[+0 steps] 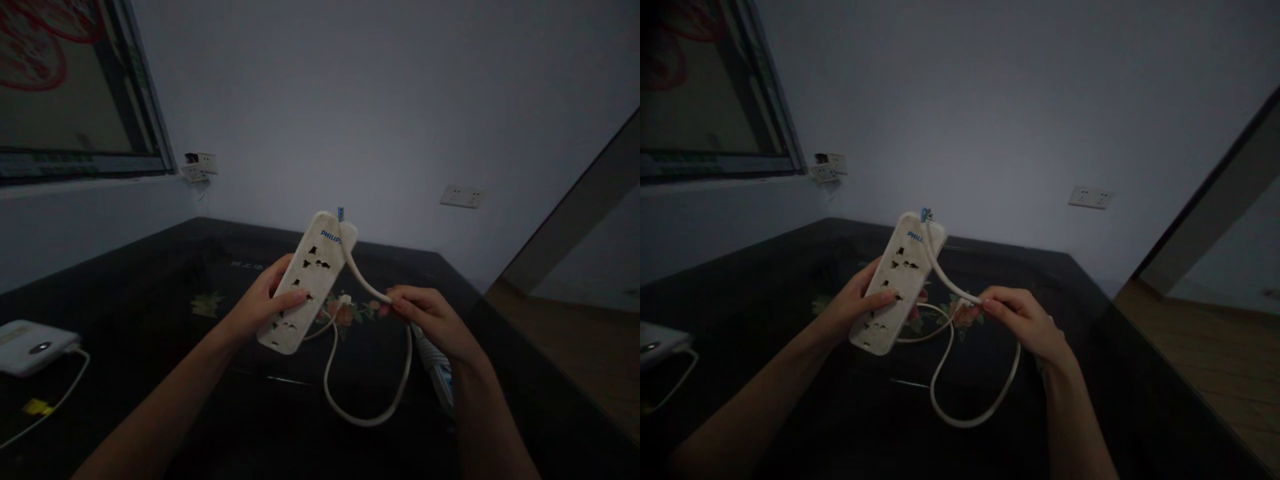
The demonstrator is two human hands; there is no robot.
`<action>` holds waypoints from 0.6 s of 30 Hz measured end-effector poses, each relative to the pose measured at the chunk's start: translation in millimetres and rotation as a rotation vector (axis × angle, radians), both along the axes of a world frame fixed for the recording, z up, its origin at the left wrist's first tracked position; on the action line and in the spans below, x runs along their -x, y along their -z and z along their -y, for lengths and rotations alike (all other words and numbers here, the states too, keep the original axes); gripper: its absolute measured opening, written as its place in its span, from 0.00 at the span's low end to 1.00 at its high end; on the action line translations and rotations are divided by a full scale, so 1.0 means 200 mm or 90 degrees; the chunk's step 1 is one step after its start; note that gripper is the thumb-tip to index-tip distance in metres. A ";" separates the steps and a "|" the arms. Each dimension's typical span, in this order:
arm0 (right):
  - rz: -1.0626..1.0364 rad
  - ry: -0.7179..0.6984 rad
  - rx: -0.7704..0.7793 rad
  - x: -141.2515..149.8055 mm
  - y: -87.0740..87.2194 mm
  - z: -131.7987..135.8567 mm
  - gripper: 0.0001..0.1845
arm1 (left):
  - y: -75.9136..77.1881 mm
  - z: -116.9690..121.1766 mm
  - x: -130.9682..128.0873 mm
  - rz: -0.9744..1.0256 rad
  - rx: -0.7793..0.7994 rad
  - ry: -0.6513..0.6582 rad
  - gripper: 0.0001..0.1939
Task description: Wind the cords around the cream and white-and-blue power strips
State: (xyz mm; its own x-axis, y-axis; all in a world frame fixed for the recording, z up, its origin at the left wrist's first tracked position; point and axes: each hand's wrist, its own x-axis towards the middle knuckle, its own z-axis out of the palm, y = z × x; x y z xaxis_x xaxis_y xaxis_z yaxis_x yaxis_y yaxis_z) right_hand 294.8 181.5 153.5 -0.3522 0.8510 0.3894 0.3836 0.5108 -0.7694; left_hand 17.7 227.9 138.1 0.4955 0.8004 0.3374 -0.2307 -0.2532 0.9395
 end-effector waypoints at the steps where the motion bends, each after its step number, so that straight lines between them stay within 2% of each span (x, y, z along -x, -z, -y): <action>1: 0.001 -0.018 0.015 0.01 0.00 0.01 0.16 | 0.00 0.00 -0.01 -0.018 -0.006 -0.008 0.27; 2: 0.002 -0.037 0.027 0.03 -0.01 0.02 0.15 | 0.01 0.00 -0.01 -0.038 -0.018 -0.019 0.28; 4: 0.001 -0.049 0.033 0.07 -0.03 0.06 0.21 | 0.02 0.00 -0.03 -0.081 -0.054 -0.035 0.29; 6: -0.010 -0.018 0.022 0.12 -0.05 0.09 0.23 | 0.03 0.01 -0.06 -0.125 -0.105 -0.038 0.30; 10: -0.056 0.135 -0.022 0.24 -0.08 0.16 0.19 | 0.06 0.04 -0.12 -0.177 -0.204 -0.057 0.33; 14: -0.035 0.301 -0.126 0.28 -0.08 0.17 0.17 | 0.07 0.08 -0.16 -0.212 -0.236 -0.058 0.34; 18: 0.080 0.357 -0.224 0.26 -0.06 0.16 0.14 | 0.07 0.10 -0.15 -0.262 -0.251 -0.058 0.34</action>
State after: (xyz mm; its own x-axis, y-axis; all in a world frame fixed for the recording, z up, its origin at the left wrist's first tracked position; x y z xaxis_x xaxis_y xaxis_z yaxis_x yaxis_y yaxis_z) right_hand 242.6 150.1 165.6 0.0454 0.7485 0.6616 0.7390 0.4205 -0.5263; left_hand 48.2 207.1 123.8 0.5833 0.6992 0.4134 0.1727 -0.6041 0.7780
